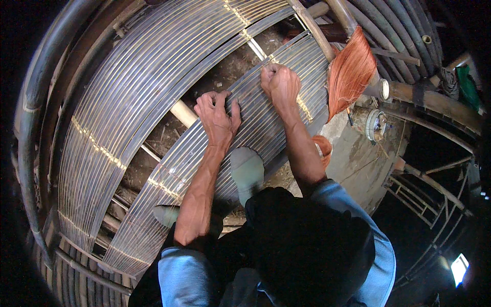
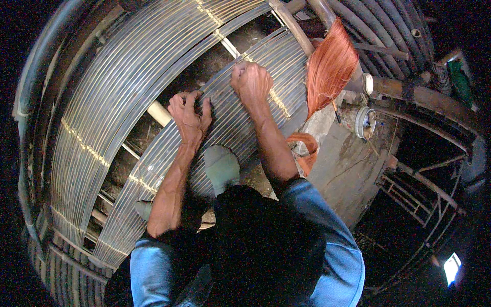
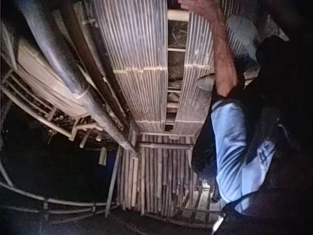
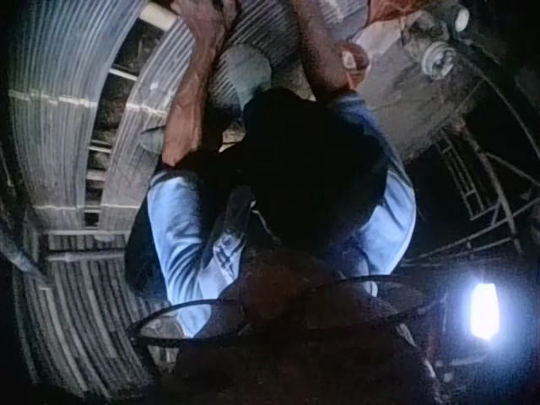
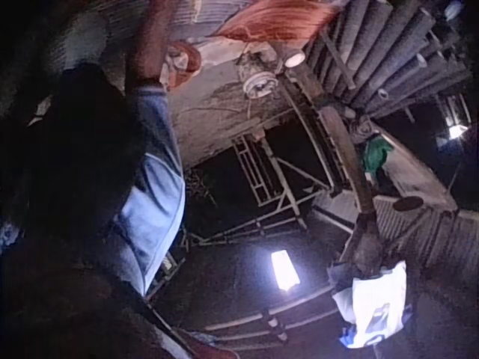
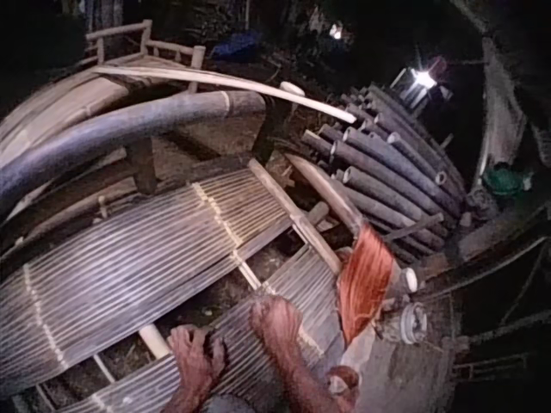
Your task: The person weaves thin bamboo strips together by hand, threading long fibers through the gaps in the bamboo slats and pulling them tight.
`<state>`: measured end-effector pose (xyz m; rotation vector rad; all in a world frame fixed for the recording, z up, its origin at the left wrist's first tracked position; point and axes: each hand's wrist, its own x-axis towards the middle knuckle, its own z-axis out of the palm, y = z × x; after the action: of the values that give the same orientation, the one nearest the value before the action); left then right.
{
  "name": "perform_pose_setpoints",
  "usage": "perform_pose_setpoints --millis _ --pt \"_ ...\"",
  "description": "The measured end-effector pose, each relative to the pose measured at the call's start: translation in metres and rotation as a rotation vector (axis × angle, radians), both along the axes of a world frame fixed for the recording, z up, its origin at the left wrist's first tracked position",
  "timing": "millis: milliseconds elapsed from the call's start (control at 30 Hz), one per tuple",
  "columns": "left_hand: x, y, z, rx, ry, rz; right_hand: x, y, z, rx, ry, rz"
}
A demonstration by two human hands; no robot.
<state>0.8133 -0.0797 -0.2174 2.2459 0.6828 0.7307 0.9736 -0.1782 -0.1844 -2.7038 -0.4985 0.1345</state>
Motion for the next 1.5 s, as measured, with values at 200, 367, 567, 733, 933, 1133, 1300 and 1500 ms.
perform_pose_setpoints --millis 200,367,567,733,933,1133,1300,1500 --pt "0.003 0.0 0.003 -0.029 0.023 -0.02 0.01 0.001 -0.014 -0.132 -0.064 0.048" --pt "-0.003 0.007 0.001 -0.064 0.016 -0.019 0.004 -0.014 -0.004 0.093 0.112 -0.037" --pt "0.012 0.006 0.013 -0.192 0.078 0.0 0.034 -0.152 -0.003 1.21 1.144 -0.323" --pt "0.034 0.019 0.009 -0.315 0.153 -0.016 0.005 -0.208 0.029 0.408 0.729 -0.409" --pt "0.093 0.023 0.005 -0.611 0.223 -0.108 0.008 -0.318 0.014 0.122 0.636 -0.238" --pt "0.148 0.013 -0.035 -0.996 0.217 -0.127 0.022 -0.156 0.025 0.085 -0.223 0.078" --pt "0.15 0.02 -0.015 -1.353 0.244 -0.161 0.047 -0.067 -0.01 0.184 -0.259 0.248" --pt "0.151 0.025 -0.022 -1.348 0.497 -0.209 0.063 -0.064 -0.023 0.374 0.389 0.14"
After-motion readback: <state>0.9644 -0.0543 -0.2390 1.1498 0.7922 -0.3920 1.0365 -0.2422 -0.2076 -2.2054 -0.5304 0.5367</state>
